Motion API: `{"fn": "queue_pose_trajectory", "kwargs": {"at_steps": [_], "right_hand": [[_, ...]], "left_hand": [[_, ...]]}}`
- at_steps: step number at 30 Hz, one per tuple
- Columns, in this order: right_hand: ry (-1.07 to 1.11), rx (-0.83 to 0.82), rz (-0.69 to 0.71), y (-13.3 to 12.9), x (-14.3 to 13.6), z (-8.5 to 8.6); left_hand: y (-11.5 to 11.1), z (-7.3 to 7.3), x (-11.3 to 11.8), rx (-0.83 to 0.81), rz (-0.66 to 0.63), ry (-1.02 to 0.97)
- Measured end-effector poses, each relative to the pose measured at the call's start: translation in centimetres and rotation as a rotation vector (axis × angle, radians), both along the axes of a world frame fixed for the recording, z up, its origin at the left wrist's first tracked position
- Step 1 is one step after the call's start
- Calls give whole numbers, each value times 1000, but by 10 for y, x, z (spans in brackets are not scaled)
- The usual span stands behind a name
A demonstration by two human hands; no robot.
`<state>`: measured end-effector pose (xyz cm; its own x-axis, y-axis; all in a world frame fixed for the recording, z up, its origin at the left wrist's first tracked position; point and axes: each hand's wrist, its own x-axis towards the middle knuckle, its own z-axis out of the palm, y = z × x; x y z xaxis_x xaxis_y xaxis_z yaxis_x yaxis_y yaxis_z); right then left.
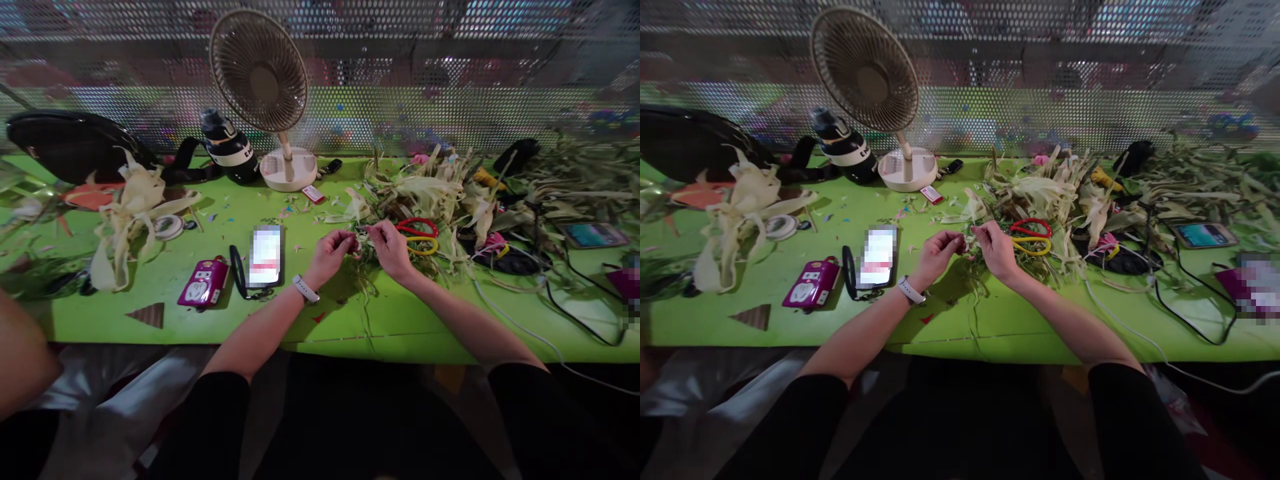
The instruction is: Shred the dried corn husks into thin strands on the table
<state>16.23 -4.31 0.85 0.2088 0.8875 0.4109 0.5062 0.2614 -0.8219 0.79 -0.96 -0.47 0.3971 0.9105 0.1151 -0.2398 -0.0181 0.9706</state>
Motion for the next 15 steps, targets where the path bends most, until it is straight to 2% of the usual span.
{"fn": "queue_pose_trajectory", "kwargs": {"at_steps": [4, 7, 11, 15], "right_hand": [[-41, 36, -22, -1, 1, 1], [-68, 50, -25, -1, 1, 0], [-108, 110, -53, 1, 4, -1], [-158, 149, -47, 2, 8, -4]], "left_hand": [[-1, -1, -2, 144, 30, 79], [0, -2, -2, 160, 29, 74], [3, 0, -2, -4, -32, 7], [3, 8, -3, -191, -84, -61]]}}
